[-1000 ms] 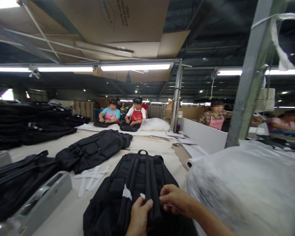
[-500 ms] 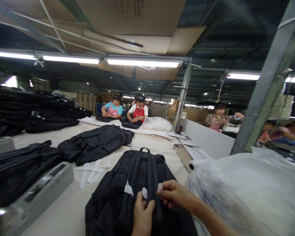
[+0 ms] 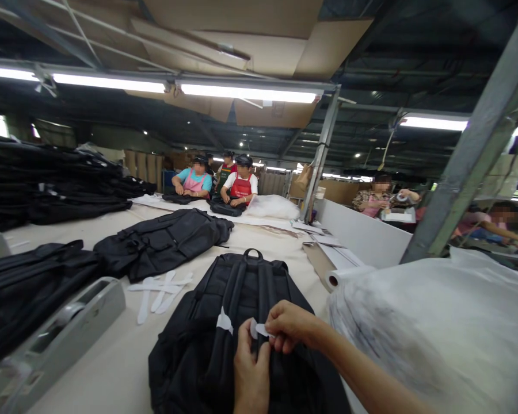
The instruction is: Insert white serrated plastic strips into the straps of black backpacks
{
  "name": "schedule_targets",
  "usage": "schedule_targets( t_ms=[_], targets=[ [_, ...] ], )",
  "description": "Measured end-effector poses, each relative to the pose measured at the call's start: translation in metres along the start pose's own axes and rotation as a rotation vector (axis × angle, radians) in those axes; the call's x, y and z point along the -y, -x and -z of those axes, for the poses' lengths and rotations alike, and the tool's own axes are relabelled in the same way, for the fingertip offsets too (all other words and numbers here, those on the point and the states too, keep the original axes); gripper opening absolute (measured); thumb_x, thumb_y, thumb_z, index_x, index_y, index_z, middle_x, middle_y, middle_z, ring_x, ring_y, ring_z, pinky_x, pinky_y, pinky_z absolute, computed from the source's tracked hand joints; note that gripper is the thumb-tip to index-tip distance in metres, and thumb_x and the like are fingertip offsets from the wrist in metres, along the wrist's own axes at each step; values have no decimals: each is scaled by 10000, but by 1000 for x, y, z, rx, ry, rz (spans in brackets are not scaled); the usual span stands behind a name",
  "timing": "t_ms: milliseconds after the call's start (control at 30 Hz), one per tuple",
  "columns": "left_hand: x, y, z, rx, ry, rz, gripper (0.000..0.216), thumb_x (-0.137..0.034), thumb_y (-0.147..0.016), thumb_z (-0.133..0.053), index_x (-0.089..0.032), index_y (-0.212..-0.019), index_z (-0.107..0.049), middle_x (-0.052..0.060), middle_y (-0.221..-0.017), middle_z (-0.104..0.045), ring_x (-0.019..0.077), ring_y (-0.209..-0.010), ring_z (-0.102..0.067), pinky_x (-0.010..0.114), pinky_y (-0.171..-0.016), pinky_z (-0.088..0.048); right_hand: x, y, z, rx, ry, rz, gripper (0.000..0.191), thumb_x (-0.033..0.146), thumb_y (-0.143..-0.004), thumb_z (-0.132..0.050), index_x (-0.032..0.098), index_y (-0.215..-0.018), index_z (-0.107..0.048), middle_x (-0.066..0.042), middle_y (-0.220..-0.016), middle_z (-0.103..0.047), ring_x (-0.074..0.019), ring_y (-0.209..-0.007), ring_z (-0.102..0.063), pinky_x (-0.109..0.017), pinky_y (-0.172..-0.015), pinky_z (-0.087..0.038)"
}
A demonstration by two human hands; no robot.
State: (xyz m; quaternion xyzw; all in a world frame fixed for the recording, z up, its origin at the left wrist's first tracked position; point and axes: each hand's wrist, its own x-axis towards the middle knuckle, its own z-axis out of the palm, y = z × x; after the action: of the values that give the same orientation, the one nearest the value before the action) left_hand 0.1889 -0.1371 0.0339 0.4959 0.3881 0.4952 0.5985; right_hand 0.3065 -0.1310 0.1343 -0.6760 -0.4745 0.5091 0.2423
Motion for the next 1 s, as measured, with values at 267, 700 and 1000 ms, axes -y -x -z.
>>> schedule_targets(
  t_ms=[267,700,1000],
  targets=[
    [2,2,1,-33,-76,-51,402,-205,-792,-597,-160,-1172,-473,73,-1147,-558,202,-1104,-507,207,-917,-382,15,-3,-3,-32,120,-102,107,61,-661,-495,92,-600,-577,-53,-527,-577,-114,-378,-503,-159,-327,-415],
    [-4,5,5,-18,-139,-66,342,-210,-832,-552,-172,-1160,-464,79,-1167,-542,213,-1114,-488,240,-943,-359,21,-6,-14,-91,196,-85,120,67,-662,-460,108,-576,-532,-25,-491,-548,-97,-334,-453,-146,-279,-357],
    [-1,4,5,41,-186,-136,277,-292,-842,-475,-164,-1083,-517,93,-1096,-575,215,-1047,-527,272,-910,-397,15,-10,-18,-34,90,-24,173,16,-801,-369,137,-917,-411,13,-530,-547,-102,-400,-516,-136,-359,-435]
  ],
)
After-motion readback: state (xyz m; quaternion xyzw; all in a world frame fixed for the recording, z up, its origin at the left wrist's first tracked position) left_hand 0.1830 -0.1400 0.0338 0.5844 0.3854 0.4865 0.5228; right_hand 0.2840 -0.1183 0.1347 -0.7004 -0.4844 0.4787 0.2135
